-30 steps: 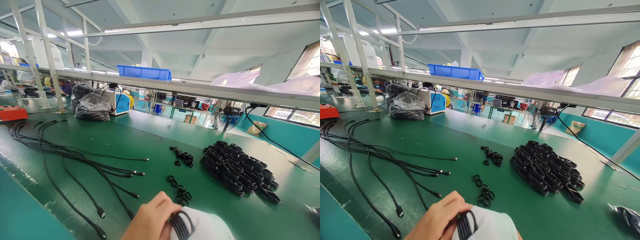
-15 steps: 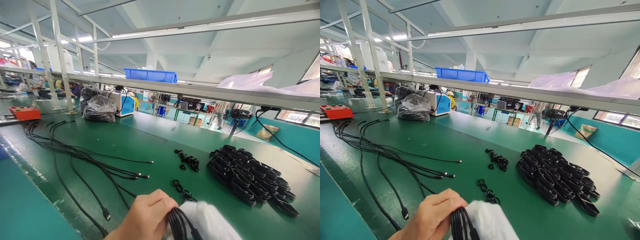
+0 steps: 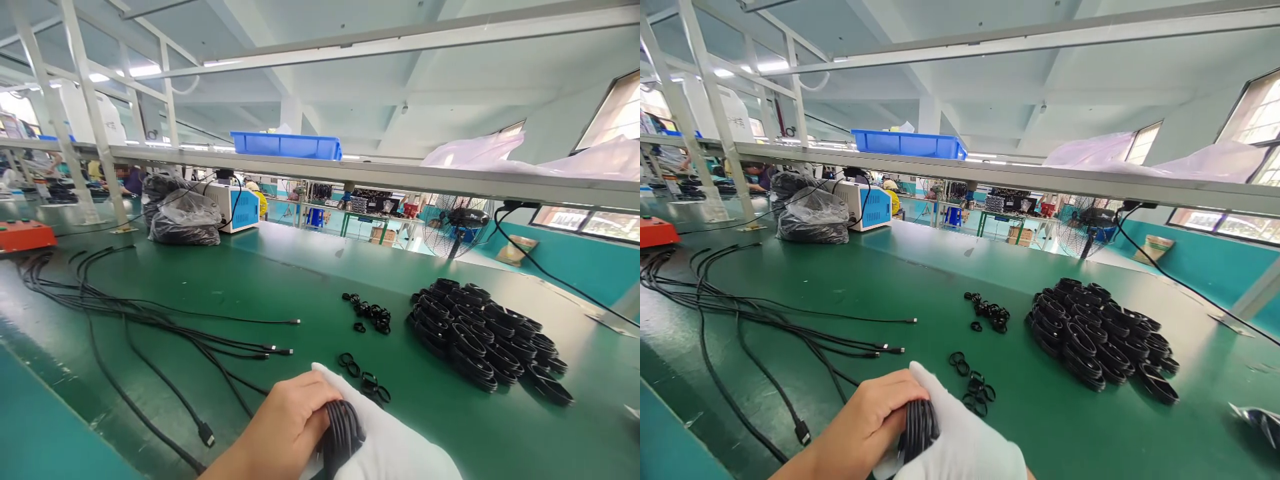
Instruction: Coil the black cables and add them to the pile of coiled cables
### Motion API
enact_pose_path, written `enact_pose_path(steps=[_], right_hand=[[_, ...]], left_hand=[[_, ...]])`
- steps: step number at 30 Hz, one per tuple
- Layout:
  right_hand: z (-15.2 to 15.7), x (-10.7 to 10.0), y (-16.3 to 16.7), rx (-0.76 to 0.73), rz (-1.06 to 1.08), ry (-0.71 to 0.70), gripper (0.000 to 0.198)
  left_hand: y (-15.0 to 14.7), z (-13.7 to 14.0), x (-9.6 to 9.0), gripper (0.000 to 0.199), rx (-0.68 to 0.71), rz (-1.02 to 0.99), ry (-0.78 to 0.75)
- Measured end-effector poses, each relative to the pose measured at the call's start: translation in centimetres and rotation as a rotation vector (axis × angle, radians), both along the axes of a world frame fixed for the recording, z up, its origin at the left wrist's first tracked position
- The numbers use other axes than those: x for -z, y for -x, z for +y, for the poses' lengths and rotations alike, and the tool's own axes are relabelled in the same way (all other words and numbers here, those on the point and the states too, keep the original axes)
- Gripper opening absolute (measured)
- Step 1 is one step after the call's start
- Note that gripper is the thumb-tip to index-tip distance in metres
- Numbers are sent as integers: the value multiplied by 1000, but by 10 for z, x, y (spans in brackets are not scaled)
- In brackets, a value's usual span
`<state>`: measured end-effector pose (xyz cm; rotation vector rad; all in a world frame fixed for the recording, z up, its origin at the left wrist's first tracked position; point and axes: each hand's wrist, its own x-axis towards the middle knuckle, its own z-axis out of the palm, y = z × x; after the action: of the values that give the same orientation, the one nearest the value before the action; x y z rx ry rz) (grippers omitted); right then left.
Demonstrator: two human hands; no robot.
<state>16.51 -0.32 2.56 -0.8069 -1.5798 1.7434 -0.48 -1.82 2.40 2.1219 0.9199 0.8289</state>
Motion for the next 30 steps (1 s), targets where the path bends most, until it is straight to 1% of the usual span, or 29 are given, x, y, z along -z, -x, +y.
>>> enact_pose_path(steps=[1,3,5,6,8,10,13,15,17,19,22,24,25,27,29,30], right_hand=[[1,-1,3,22,-1,27,23],[-2,-1,10,55,1,81,33],[-8,0,17,21,-21,156,44],[-11,0,19,-5,-21,207,47],[-16,3,21,-50,9,315,45],[-17,7,20,-63,53,373,40],[-16,15,18,-21,72,375,36],[-16,19,18,10,59,371,37],[-16,22,19,25,37,368,37],[-17,23,20,20,17,376,35],[-18,24,22,-1,-44,395,25],[-17,24,23,-2,-34,401,25],[-17,24,24,2,-6,405,27],[-17,25,25,-1,27,410,29],[-16,25,27,-6,-21,389,24],[-16,25,28,-5,-55,372,22]], left_hand=[[0,0,1,29,-1,9,1],[0,1,0,29,-24,28,10],[0,1,-1,28,-67,50,57],[1,1,-2,27,-91,54,107],[3,2,-3,28,-120,49,221],[3,4,-3,32,-125,25,316],[1,5,1,23,-126,-51,448],[-3,5,6,18,-157,-87,497],[-7,5,9,12,-217,-56,447],[-10,5,10,10,-266,29,361],[-11,7,4,10,-295,197,294],[-9,7,-1,10,-325,275,242],[-8,6,-3,10,-328,281,214],[-6,5,-4,13,-300,222,179],[-4,3,0,18,-275,134,162],[-4,2,2,20,-284,111,149]])
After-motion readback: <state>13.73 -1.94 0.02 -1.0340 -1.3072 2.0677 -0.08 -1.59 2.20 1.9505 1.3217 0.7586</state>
